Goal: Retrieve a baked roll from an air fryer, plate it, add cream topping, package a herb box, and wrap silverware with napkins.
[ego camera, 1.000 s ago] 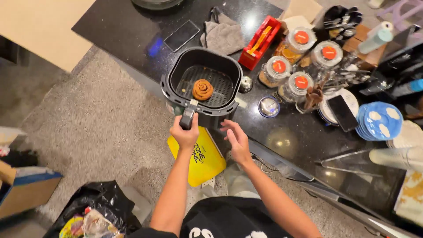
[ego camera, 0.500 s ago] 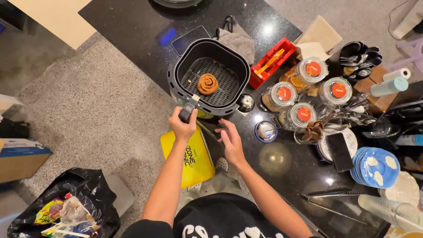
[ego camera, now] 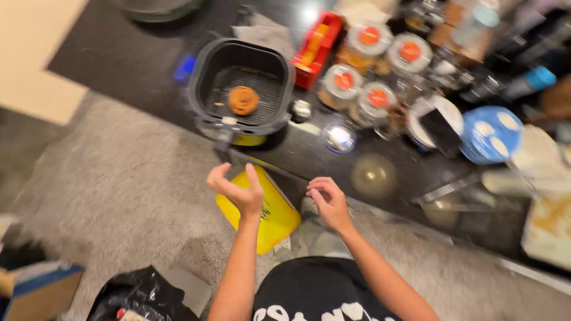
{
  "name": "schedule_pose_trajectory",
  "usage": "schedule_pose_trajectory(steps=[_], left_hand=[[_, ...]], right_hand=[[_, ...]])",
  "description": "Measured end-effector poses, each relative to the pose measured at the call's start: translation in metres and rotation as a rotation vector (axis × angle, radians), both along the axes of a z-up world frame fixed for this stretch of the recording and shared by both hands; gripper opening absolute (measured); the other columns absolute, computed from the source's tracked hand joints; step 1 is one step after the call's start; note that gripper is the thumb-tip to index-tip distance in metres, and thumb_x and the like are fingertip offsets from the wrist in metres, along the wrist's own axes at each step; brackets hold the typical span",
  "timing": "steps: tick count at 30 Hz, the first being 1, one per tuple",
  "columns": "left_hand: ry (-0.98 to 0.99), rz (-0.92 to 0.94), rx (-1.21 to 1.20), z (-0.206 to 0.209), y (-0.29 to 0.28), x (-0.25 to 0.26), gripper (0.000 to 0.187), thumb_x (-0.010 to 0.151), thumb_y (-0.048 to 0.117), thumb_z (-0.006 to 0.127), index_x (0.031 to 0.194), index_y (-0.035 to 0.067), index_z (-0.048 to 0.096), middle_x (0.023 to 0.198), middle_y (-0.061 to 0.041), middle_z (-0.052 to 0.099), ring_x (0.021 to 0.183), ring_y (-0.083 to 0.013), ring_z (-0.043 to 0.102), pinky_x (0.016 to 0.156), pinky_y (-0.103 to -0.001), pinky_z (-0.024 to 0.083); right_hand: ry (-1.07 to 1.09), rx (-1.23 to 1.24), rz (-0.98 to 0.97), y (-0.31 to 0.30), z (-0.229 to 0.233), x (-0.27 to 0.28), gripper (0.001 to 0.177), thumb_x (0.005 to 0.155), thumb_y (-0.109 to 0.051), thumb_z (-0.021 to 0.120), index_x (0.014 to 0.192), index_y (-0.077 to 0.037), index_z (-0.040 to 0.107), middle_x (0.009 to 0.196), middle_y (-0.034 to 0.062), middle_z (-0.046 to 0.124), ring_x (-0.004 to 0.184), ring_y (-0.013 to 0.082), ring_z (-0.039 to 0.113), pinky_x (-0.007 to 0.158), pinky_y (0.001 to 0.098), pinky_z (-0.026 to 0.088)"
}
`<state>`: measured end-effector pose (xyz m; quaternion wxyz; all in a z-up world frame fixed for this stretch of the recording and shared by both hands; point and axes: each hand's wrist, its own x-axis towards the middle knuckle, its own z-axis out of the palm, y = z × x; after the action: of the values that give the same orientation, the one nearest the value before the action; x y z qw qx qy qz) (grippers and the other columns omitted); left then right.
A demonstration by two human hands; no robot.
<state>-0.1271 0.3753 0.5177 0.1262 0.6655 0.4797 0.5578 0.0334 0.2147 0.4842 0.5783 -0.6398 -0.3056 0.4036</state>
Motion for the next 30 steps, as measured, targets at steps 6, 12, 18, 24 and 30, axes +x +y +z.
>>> schedule_pose_trajectory(steps=[6, 12, 18, 24, 30], left_hand=[[-0.116, -0.886, -0.915, 0.003, -0.132, 0.078, 0.017, 0.088, 0.021, 0.075, 0.092, 0.005, 0.069, 0.08, -0.002, 0.068, 0.073, -0.0122, 0.063, 0.066, -0.03, 0.05], [-0.058, -1.219, -1.02, -0.068, -0.17, 0.228, 0.023, 0.09, 0.024, 0.076, 0.087, 0.001, 0.071, 0.073, -0.005, 0.07, 0.063, -0.0119, 0.065, 0.058, -0.027, 0.051], [-0.248, -0.947, -1.391, -0.076, -0.159, 0.382, 0.03, 0.094, 0.03, 0.071, 0.087, 0.001, 0.068, 0.071, -0.007, 0.071, 0.053, -0.0124, 0.065, 0.044, -0.027, 0.046], [-0.322, -0.65, -1.376, -0.075, -0.156, 0.42, 0.033, 0.093, 0.029, 0.073, 0.085, -0.003, 0.066, 0.068, -0.009, 0.07, 0.05, -0.0128, 0.063, 0.043, -0.028, 0.047], [-0.247, -0.57, -1.27, -0.059, -0.161, 0.421, 0.037, 0.093, 0.026, 0.075, 0.078, -0.007, 0.069, 0.065, -0.012, 0.071, 0.05, -0.0141, 0.064, 0.047, -0.027, 0.05]], right_hand=[[-0.314, 0.001, -0.277, -0.091, 0.026, 0.065, 0.006, 0.095, -0.003, 0.066, 0.099, -0.001, 0.07, 0.106, 0.0072, 0.069, 0.096, 0.0151, 0.069, 0.084, 0.0278, 0.058], [-0.915, -0.176, -0.459, -0.124, 0.046, 0.193, 0.025, 0.083, -0.006, 0.075, 0.106, -0.002, 0.067, 0.117, 0.0148, 0.067, 0.111, 0.0328, 0.066, 0.096, 0.0393, 0.052], [-1.114, -0.33, -0.36, -0.118, 0.046, 0.294, 0.059, 0.076, -0.012, 0.08, 0.129, 0.002, 0.058, 0.134, 0.0197, 0.055, 0.127, 0.0388, 0.051, 0.107, 0.0454, 0.044], [-1.247, -0.54, -0.135, -0.094, 0.04, 0.341, 0.088, 0.067, -0.024, 0.086, 0.142, 0.002, 0.048, 0.135, 0.0212, 0.052, 0.127, 0.0384, 0.048, 0.102, 0.0505, 0.039], [-1.28, -0.677, -0.027, -0.09, 0.026, 0.355, 0.094, 0.067, -0.03, 0.087, 0.148, -0.005, 0.046, 0.131, 0.0172, 0.053, 0.117, 0.0342, 0.052, 0.093, 0.0524, 0.038]])
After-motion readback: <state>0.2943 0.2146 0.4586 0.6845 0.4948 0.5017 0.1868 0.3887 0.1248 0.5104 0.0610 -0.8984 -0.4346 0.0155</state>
